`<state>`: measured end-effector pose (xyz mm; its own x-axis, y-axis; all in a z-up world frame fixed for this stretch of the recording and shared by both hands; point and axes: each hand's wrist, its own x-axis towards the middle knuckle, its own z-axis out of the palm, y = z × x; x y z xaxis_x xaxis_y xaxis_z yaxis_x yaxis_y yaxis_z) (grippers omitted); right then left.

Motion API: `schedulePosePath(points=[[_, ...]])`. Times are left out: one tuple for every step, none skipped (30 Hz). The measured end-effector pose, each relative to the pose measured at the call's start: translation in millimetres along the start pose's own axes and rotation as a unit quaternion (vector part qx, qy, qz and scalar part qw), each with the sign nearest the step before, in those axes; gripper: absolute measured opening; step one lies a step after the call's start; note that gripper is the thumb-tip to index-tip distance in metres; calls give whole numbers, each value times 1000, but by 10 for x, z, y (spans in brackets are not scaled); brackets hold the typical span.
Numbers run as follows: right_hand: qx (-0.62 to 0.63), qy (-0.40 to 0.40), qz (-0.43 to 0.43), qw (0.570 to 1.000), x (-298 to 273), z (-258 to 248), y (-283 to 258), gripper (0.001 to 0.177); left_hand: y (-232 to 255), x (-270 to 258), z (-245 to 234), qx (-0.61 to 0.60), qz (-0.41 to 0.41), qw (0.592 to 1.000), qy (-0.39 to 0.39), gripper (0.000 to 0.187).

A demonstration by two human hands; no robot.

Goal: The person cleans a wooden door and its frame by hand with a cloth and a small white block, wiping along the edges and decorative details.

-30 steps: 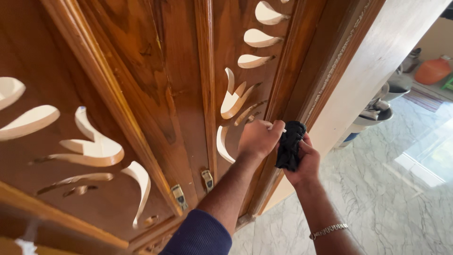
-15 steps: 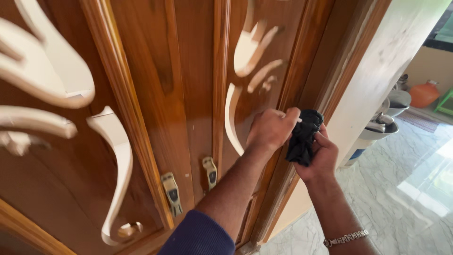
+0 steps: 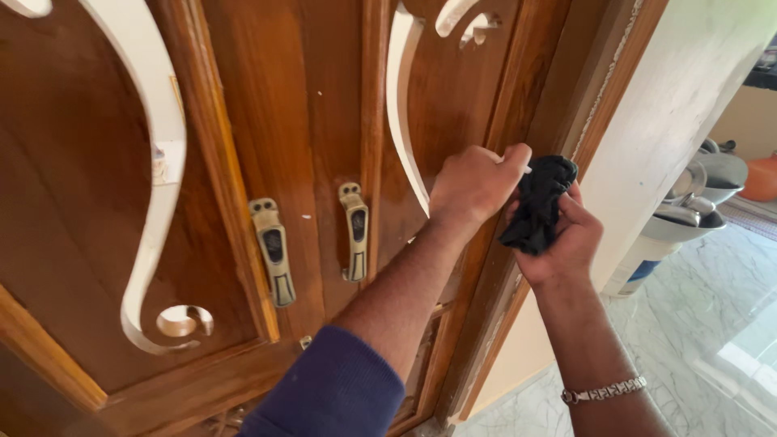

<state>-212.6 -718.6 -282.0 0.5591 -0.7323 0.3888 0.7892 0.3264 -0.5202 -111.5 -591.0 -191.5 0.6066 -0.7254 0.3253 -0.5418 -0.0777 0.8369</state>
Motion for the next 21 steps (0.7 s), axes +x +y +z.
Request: schedulePosePath(points=[[10,-1,2,1000,13,-21,-2,47,10,1,50,9,2,1000,12,59],[20,-6,2,1000,46,-20,-14,48,47,0,102,18,8,999,27,56],[31,-11,2,999,82,-12,-40,49,90,6,133,27,14,999,42,53],[14,-16,-2,1000,144,8,-85,47,135,35,131,15,17,999,38,55],[-2,-22,-6,1000,200,27,-128,46,168,58,121,4,19,999,34,57],[-18,-19,-7,1000,181,5,-151,44,156,31,134,-7,15,1000,25,59],[-16,-25,1,1000,180,-6,-172,43,148,17,141,-27,17,999,26,59],[-14,-32,7,999,200,0,-208,43,161,22,146,-47,21,998,28,59],[-13,-38,13,999,200,3,-248,42,178,17,166,-68,24,997,29,59],[-13,-36,13,999,229,34,-283,42,220,33,180,-58,24,997,35,58],[-14,-35,12,999,255,67,-316,42,266,51,203,-48,23,998,42,58],[-11,-29,15,999,241,76,-316,42,273,45,226,-35,18,998,46,57],[1,-29,21,999,242,86,-329,42,275,47,243,-48,14,997,51,57],[15,-28,23,999,261,99,-361,41,289,68,262,-60,12,997,55,57],[28,-28,26,999,278,108,-382,40,300,94,279,-72,11,996,58,56],[20,-39,25,999,297,112,-404,40,314,128,298,-70,20,995,61,57],[11,-49,23,998,320,117,-412,41,316,162,306,-69,29,995,65,57],[1,-59,21,998,338,116,-425,42,315,194,315,-68,38,995,67,57],[-13,-65,16,998,362,116,-440,43,322,242,311,-63,40,994,85,56],[-27,-67,11,997,377,111,-454,44,331,294,303,-59,40,992,101,54],[-42,-70,6,997,400,112,-464,45,338,342,292,-55,40,991,117,52]])
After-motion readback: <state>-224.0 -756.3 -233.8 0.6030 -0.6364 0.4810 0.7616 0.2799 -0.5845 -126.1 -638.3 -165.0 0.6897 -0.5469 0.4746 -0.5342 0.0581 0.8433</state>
